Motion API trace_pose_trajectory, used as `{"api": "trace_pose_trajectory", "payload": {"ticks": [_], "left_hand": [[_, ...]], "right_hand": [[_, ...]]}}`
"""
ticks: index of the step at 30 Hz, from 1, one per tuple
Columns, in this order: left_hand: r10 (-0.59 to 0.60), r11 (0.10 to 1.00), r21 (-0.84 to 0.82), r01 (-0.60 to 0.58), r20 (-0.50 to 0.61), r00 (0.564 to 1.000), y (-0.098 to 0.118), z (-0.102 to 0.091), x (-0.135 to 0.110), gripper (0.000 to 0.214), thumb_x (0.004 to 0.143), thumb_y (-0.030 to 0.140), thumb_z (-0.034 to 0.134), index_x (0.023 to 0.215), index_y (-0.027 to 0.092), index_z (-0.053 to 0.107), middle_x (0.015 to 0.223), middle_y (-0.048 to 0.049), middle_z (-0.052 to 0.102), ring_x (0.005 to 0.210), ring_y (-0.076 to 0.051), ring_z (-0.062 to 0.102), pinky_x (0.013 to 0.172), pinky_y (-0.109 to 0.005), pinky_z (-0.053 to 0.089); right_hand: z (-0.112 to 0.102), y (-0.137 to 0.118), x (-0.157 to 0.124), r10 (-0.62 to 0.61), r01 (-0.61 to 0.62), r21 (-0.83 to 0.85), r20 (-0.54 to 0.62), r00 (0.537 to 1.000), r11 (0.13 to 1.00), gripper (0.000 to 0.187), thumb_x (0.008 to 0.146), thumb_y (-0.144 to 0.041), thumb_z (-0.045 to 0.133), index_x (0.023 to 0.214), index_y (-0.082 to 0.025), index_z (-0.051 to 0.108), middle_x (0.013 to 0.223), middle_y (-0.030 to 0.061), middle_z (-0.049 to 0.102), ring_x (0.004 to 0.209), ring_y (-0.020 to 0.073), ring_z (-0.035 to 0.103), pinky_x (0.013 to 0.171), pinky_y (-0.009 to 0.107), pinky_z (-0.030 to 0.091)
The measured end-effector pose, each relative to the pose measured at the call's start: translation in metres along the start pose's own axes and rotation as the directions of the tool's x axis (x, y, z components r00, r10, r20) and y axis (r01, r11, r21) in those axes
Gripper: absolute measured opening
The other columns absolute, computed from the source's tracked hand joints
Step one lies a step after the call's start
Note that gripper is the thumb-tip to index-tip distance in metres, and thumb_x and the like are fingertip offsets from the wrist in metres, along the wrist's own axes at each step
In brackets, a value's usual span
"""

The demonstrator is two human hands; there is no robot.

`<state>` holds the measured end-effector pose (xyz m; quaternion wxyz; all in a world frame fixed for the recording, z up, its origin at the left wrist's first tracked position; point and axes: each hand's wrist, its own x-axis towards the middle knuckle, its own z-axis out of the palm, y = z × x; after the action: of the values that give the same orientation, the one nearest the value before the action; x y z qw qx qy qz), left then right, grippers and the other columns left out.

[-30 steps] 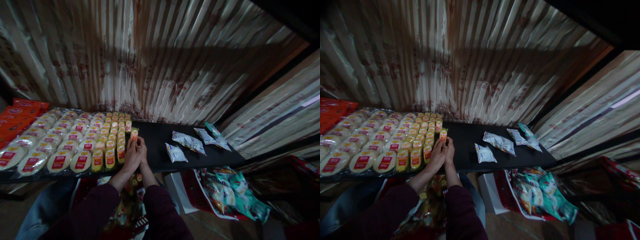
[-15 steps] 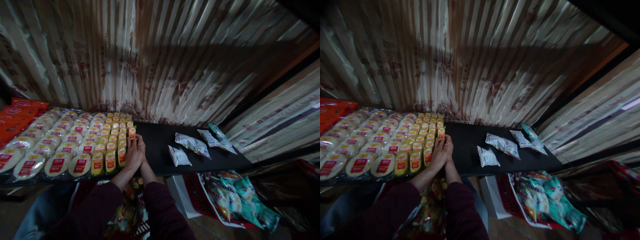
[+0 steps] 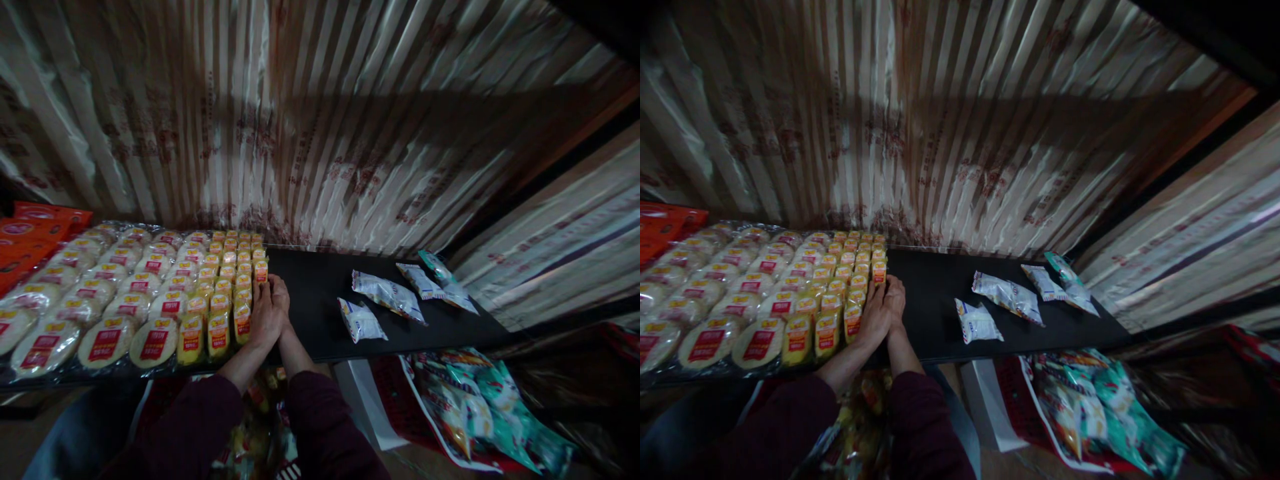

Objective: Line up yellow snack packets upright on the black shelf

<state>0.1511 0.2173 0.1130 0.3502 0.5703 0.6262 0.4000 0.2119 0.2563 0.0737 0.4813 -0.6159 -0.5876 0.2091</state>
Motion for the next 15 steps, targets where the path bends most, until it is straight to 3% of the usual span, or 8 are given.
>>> {"api": "trace_pose_trajectory", "payload": {"ticks": [5,11,15], "left_hand": [[0.016,1.0,-0.013,-0.016,0.023,1.0,0.007,-0.002,-0.004,0.049,0.09,0.022,0.03,0.135,0.015,0.046,0.144,-0.0113,0.046,0.144,-0.024,0.022,0.118,-0.038,0.018],[-0.006,0.999,-0.045,0.008,0.034,0.999,0.004,0.002,-0.007,0.056,0.092,0.031,0.03,0.143,0.006,0.035,0.154,-0.0174,0.029,0.146,-0.026,0.014,0.119,-0.043,0.014],[0.016,0.998,-0.068,-0.013,0.043,0.999,0.004,0.004,-0.006,0.06,0.093,0.034,0.028,0.146,0.005,0.029,0.156,-0.0163,0.024,0.146,-0.022,0.013,0.119,-0.036,0.015]], "right_hand": [[-0.005,0.004,0.005,0.028,-0.028,-0.012,0.057,0.998,1.0,0.027,0.077,-0.019,0.05,0.099,-0.022,0.065,0.096,0.0039,0.066,0.095,0.0196,0.06,0.091,0.032,0.047],[-0.005,0.017,0.015,0.044,-0.054,0.104,0.093,0.995,0.993,0.04,0.075,-0.023,0.052,0.114,-0.024,0.063,0.108,0.0029,0.067,0.102,0.0197,0.061,0.095,0.033,0.047],[0.003,0.028,0.018,0.03,-0.038,0.071,0.115,0.993,0.997,0.044,0.079,-0.022,0.046,0.12,-0.027,0.061,0.115,0.0018,0.067,0.112,0.0204,0.058,0.1,0.036,0.043]]}}
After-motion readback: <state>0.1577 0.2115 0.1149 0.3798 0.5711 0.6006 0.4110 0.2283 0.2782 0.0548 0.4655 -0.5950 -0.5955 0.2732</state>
